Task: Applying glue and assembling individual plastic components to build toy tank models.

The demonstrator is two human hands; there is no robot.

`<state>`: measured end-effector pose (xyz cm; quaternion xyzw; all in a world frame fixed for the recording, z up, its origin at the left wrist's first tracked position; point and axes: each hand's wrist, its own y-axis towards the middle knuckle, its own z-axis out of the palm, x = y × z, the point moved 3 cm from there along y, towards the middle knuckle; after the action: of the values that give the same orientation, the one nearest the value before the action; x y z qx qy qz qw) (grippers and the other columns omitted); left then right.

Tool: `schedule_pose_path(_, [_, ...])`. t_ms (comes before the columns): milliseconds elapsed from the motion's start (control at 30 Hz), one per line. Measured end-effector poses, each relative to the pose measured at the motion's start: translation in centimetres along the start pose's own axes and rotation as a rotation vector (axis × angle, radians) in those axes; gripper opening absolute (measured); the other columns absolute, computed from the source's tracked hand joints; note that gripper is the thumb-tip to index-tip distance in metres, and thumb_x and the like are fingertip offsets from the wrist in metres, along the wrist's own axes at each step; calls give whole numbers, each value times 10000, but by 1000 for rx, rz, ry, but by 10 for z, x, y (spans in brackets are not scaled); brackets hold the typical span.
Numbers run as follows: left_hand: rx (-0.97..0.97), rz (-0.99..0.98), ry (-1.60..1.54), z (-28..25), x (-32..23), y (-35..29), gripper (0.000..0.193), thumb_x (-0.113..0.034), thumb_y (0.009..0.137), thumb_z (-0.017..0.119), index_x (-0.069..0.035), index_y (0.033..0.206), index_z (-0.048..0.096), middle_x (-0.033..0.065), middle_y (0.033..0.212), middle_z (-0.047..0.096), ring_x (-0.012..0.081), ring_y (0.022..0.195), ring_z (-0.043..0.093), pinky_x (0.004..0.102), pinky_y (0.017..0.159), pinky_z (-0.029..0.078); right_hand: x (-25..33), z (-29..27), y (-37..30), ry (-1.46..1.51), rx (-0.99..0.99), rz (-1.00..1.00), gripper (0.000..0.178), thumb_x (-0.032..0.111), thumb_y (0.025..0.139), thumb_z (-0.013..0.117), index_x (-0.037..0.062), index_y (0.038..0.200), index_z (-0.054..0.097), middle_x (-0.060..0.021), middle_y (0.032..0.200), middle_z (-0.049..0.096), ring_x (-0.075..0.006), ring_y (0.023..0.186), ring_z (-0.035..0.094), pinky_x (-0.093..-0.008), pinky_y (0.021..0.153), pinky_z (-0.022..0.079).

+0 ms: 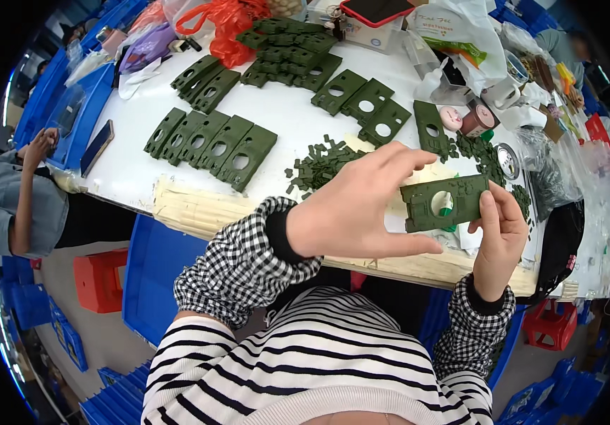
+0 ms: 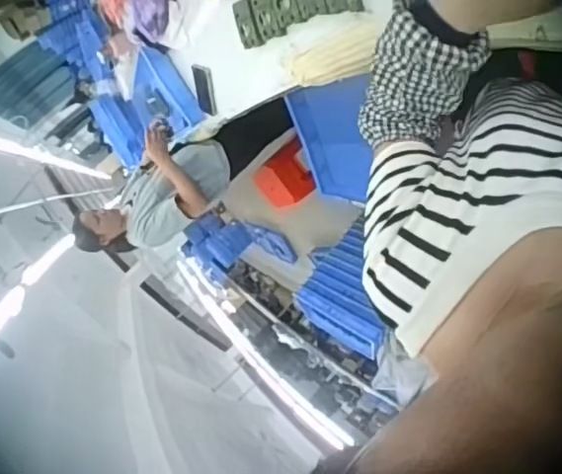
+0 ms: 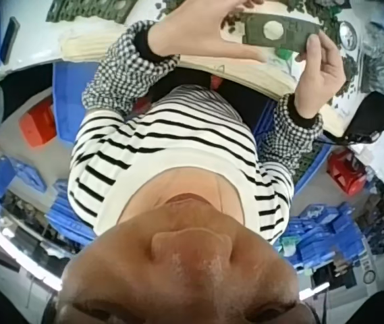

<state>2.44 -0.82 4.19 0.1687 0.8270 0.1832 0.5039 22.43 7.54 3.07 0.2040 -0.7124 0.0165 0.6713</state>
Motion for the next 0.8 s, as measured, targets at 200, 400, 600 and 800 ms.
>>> schedule_pose_path(200, [-190,43,371,1,-14,-42,612,-88,688,779,1,1234,517,160,1053,565,308,909,599,341,768,533,3,38,-10,-19,122,25,208,83,926,592,-71,1065,603,-45,810,667,-37,650,550,-171,559,420])
schedule_pose_path(400, [-313,-244,209,-78,-16,-126,627,-9,729,721,8,1294,449,123,1150,588,210,1064,586,321,948,456,10,48,-25,-74,343,-28,394,82,938,543,-78,1290,471,-166,1145,611,-177,1047,581,-284,915,446])
schedule_pose_path(600, [-496,-840,263,-168,-11,-293,616,-15,749,712,-19,1302,442,83,1141,566,172,1083,559,296,960,438,1,19,-33,-182,385,28,270,82,938,532,-84,1147,571,-130,1027,643,-180,989,600,-300,918,445])
schedule_pose_path(800, [-803,-1173,783,-187,86,-443,545,-134,731,772,-3,1197,522,125,1025,645,218,973,623,336,866,491,-3,31,-41,-171,455,-23,246,79,926,540,-79,1110,590,-115,987,641,-161,954,605,-288,888,453])
